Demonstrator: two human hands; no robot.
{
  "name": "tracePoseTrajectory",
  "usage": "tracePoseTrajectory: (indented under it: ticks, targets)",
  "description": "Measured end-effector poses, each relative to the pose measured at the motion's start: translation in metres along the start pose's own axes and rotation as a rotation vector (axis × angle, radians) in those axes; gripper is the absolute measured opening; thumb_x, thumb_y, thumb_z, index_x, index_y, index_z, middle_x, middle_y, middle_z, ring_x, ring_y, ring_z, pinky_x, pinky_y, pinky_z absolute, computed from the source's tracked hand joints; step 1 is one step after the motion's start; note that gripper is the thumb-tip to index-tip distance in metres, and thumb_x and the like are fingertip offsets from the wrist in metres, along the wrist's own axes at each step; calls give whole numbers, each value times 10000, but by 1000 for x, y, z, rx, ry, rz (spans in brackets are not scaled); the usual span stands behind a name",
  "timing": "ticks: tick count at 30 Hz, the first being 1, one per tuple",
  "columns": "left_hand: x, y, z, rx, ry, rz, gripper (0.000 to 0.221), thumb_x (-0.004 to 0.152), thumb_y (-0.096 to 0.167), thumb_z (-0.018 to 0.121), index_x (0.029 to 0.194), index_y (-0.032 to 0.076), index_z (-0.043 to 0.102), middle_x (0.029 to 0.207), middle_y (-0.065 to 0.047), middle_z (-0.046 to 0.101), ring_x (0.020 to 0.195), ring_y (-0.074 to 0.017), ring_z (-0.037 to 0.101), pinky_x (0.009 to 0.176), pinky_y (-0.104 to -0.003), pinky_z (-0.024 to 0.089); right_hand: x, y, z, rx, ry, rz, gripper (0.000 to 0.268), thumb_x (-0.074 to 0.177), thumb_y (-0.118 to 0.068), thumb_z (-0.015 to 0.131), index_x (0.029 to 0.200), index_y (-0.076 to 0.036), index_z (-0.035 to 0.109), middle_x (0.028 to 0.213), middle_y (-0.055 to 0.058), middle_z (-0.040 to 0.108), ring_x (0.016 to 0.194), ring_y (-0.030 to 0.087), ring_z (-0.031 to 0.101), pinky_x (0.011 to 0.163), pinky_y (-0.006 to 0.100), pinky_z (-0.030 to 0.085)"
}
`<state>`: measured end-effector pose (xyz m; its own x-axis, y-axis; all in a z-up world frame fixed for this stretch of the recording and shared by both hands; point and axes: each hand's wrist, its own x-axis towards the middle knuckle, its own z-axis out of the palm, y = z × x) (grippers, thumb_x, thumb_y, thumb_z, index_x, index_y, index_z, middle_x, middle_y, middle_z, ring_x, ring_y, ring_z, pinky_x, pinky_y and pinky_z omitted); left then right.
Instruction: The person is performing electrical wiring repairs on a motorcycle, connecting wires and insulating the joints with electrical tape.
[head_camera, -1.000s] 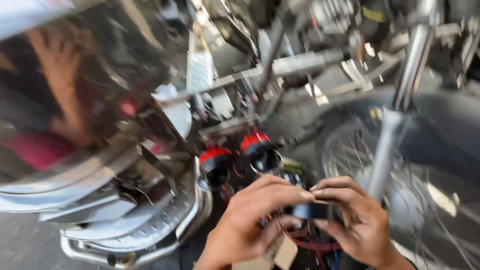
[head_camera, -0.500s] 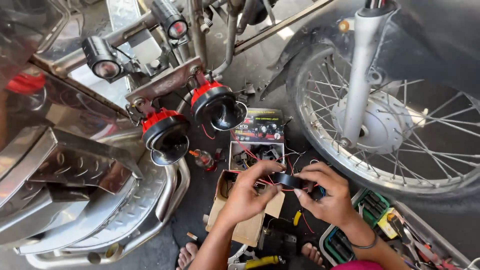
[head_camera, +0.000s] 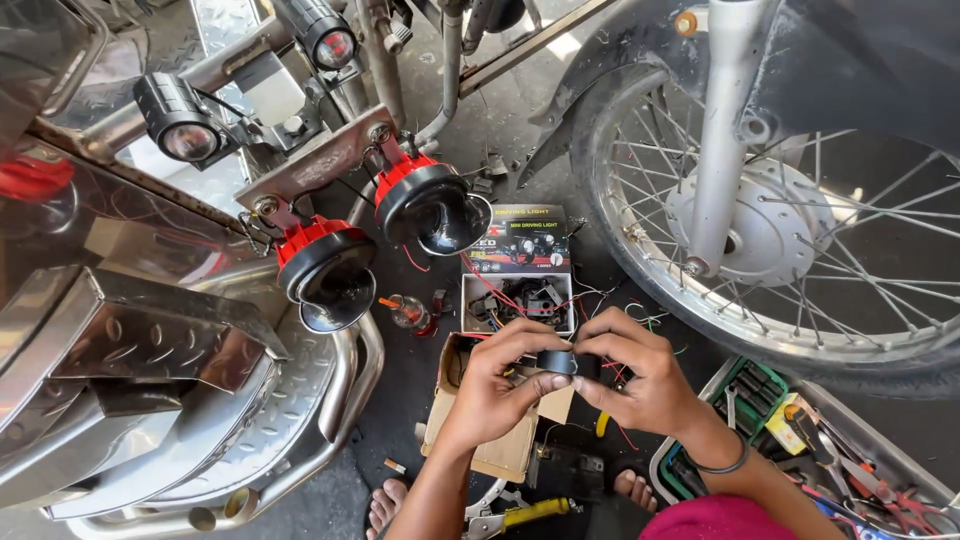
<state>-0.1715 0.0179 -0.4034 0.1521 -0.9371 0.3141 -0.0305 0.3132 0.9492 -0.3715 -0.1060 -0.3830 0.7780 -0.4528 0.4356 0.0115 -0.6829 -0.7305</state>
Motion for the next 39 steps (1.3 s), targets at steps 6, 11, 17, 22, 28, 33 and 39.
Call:
tracePoseTrajectory:
  ticks: [6, 11, 17, 22, 28, 33, 39]
  targets:
    - [4, 15, -16, 22, -118, -16, 350, 1123, 291, 690, 1424, 114, 695, 1419, -157, 655, 1349, -292, 675, 960, -346, 708, 2, 8, -6, -22, -84, -13, 370, 1044, -297, 734, 1177, 48, 750, 1063, 158, 687, 936, 264, 711, 816, 354, 588]
    - [4, 16, -28, 199, -272, 148, 215, 1104, 16, 718, 1310, 58, 762, 1256, -166, 770, 1109, -347, 791, 918, -430, 626, 10, 4, -25, 177, -463, 129, 294, 1079, -311, 702, 1166, -30, 719, 1086, 89, 664, 962, 219, 688, 867, 324, 557]
    - [21, 51, -22, 359, -355, 276, 113, 1028, -29, 759, 1107, 14, 827, 984, -223, 818, 902, -362, 829, 811, -395, 671, 3, 29, -37, 473, -613, 277, 346, 1111, -259, 633, 1207, -3, 846, 1306, 197, 856, 1184, 313, 810, 962, 606, 606]
    - [16, 40, -15, 529, -443, 510, 105, 1121, -4, 566, 1210, 27, 613, 1036, -129, 619, 811, -335, 620, 733, -449, 489, 15, 4, -50, 460, -700, 234, 471, 1146, -505, 531, 1015, -74, 669, 947, 40, 639, 835, 206, 621, 780, 354, 502]
    - [15, 38, 18, 608, -407, 627, 72, 1099, 91, 568, 1057, 48, 528, 1087, -169, 653, 901, -361, 672, 785, -456, 407, -26, 16, -52, 421, -593, 220, 686, 1103, -571, 570, 1408, 22, 728, 1325, 128, 859, 1243, 256, 808, 1050, 393, 584]
    - [12, 39, 24, 673, -359, 654, 144, 1140, 47, 462, 997, 45, 478, 982, -156, 584, 819, -331, 554, 792, -469, 367, -51, 47, -46, 436, -475, 244, 661, 1093, -580, 590, 1339, 5, 775, 1186, 94, 872, 1077, 211, 828, 912, 368, 620]
    - [0, 30, 24, 336, -144, 467, 111, 1049, 114, 627, 1127, 90, 552, 1117, -138, 655, 973, -350, 676, 890, -463, 525, -13, 16, -41, 647, -442, 261, 656, 1131, -644, 564, 1023, -13, 704, 1133, 147, 760, 1016, 261, 720, 945, 389, 528]
